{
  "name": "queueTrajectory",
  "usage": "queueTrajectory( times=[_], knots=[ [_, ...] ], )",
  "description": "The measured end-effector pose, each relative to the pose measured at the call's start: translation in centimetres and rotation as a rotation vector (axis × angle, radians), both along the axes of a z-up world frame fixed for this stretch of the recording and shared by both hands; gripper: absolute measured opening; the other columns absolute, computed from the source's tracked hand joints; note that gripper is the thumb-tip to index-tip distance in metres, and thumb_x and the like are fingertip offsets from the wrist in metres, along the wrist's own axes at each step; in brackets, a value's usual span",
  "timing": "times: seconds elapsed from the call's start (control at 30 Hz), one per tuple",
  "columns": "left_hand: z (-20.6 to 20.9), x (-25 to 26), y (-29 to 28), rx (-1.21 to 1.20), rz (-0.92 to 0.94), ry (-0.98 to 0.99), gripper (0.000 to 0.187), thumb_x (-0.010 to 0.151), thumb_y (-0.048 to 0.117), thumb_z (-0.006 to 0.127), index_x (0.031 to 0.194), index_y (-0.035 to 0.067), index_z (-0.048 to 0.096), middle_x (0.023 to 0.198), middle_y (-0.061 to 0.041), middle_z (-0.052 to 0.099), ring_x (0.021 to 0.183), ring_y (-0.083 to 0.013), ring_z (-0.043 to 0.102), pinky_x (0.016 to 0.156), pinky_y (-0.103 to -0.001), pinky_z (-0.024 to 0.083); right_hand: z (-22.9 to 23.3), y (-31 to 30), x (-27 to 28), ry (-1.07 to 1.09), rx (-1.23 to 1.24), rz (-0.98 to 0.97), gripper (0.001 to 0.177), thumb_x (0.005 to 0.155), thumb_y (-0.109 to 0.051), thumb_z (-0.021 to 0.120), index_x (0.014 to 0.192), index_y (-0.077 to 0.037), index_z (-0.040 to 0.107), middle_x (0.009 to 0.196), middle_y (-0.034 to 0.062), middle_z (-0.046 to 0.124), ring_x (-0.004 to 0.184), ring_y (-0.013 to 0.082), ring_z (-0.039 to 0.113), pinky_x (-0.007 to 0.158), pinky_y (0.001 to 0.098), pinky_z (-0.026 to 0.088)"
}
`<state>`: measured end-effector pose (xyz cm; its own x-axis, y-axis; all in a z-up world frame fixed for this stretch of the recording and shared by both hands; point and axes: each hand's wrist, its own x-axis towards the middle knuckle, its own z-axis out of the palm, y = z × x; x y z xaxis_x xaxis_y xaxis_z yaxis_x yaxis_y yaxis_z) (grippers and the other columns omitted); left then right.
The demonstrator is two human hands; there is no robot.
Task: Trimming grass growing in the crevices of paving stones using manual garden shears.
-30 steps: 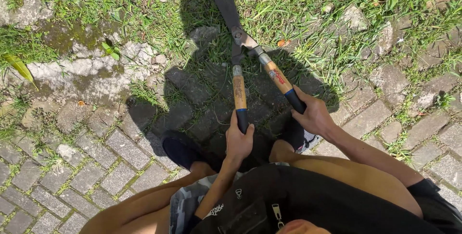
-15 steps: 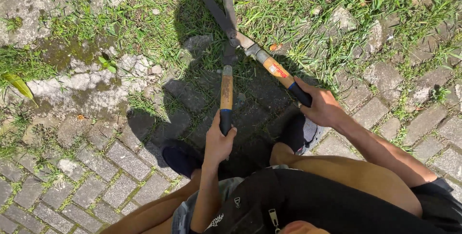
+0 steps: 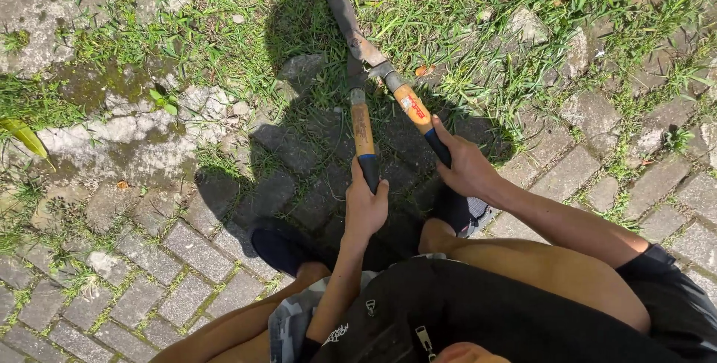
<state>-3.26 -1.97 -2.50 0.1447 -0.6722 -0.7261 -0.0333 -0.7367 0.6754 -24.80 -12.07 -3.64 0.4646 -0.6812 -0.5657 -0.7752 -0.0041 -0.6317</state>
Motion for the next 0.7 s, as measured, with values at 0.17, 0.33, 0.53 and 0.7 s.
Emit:
queueTrajectory(
  times=[0.17,0.33,0.53,0.7],
  knots=[
    [3.4,2.6,-0.4,0.019,0.044,0.106,0.074,0.096,0.007,0.056,0.157,-0.01,0.017,0.094,-0.02,0.065,0.063,-0.0206,0.064,0.048,-0.03,0.053,0.1,-2.1,-3.7,0.028,0.028,-0.035,0.087,0.084,0.002,0.065,0.163,-0.012,0.032,0.135,0.0325,0.058,0.118,0.0519,0.061,0.086,0.0554,0.057],
    [5.2,4.2,-1.0,0.002,0.067,0.183,0.072,0.094,0.002,0.057,0.155,-0.012,0.022,0.087,-0.019,0.065,0.051,-0.0193,0.062,0.039,-0.029,0.051,9.9,-5.6,-1.7,0.172,0.148,-0.06,0.086,0.085,0.006,0.066,0.162,-0.014,0.034,0.145,0.0286,0.054,0.13,0.0486,0.053,0.104,0.0569,0.048],
    [5.5,3.2,-2.1,-0.01,0.079,0.264,0.073,0.094,-0.001,0.055,0.155,-0.014,0.016,0.079,-0.017,0.062,0.049,-0.0176,0.06,0.038,-0.029,0.052,14.9,-6.8,2.4,0.322,0.286,-0.088,0.087,0.087,0.009,0.066,0.162,-0.021,0.033,0.152,0.023,0.048,0.139,0.0462,0.046,0.115,0.059,0.039],
    [2.9,-1.2,-2.8,-0.08,0.146,0.247,0.08,0.094,0.001,0.053,0.156,-0.012,0.004,0.085,-0.015,0.059,0.054,-0.0156,0.062,0.041,-0.027,0.055,8.1,-3.6,3.5,0.121,0.149,-0.075,0.086,0.088,-0.004,0.064,0.164,-0.016,0.025,0.156,0.0236,0.044,0.13,0.049,0.053,0.098,0.0585,0.049]
  ],
)
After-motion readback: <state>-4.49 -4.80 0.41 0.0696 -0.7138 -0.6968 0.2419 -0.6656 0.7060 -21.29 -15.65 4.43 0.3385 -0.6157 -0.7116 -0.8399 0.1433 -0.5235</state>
